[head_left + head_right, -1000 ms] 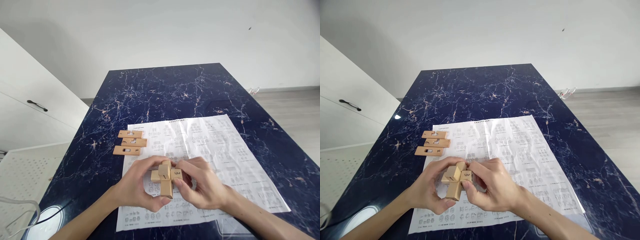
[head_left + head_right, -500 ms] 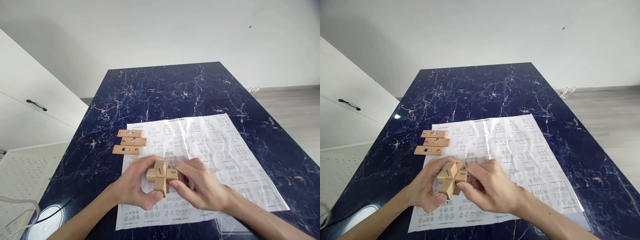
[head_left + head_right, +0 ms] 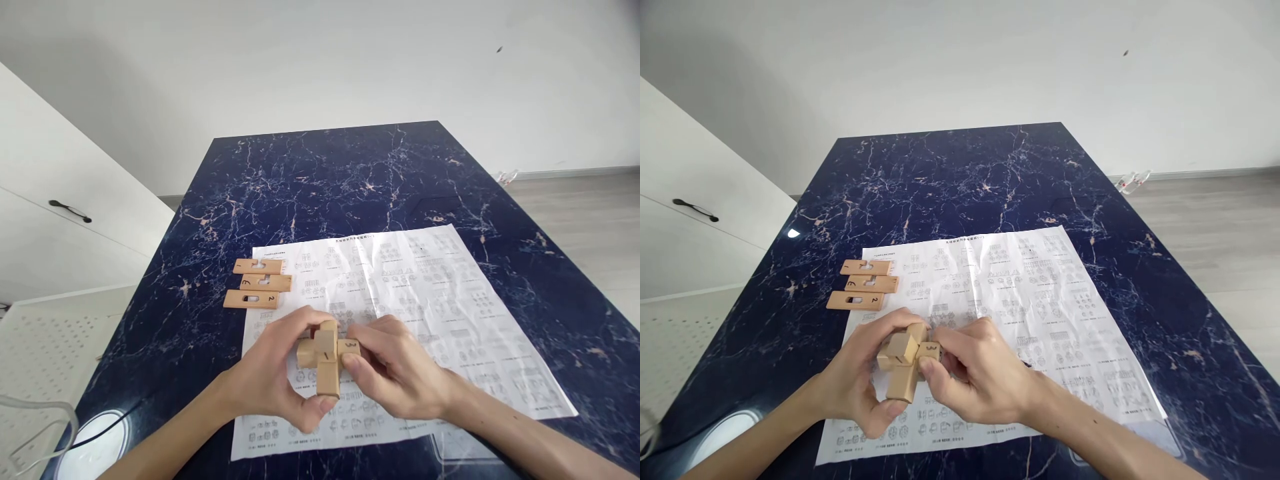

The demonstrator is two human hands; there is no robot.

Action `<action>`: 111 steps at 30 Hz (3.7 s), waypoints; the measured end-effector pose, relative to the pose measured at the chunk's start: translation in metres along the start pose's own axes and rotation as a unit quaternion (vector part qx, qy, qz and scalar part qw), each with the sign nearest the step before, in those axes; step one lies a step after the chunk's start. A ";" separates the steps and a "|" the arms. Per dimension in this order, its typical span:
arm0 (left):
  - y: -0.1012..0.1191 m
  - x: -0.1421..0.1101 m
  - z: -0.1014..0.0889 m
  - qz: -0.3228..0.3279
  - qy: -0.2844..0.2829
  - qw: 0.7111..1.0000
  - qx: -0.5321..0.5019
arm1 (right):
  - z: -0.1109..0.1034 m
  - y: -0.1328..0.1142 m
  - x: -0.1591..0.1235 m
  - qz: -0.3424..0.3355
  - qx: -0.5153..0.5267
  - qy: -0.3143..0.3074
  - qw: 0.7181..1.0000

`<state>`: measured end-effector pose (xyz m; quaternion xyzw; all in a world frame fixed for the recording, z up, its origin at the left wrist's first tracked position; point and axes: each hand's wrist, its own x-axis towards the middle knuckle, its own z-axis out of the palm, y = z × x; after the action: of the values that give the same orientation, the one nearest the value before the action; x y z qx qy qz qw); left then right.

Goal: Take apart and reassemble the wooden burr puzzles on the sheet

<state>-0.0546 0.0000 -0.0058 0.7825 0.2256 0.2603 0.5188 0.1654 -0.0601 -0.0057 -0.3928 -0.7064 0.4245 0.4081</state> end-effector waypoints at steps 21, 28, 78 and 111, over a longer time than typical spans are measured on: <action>-0.008 0.004 -0.011 0.243 0.075 0.915 0.313 | -0.009 -0.012 0.006 0.153 0.079 -0.033 0.985; -0.007 0.004 -0.009 0.226 0.079 0.926 0.292 | -0.012 -0.011 0.007 0.161 0.090 -0.036 0.982; -0.009 0.009 -0.027 0.017 0.112 0.867 0.485 | -0.022 0.012 0.004 0.211 0.229 0.136 0.940; -0.001 -0.001 -0.012 0.084 0.046 0.984 0.153 | -0.005 0.010 0.000 -0.053 -0.131 0.005 0.990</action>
<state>-0.0626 0.0078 -0.0028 0.8558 0.2196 0.3016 0.3582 0.1725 -0.0552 -0.0134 -0.4067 -0.7741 0.3037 0.3783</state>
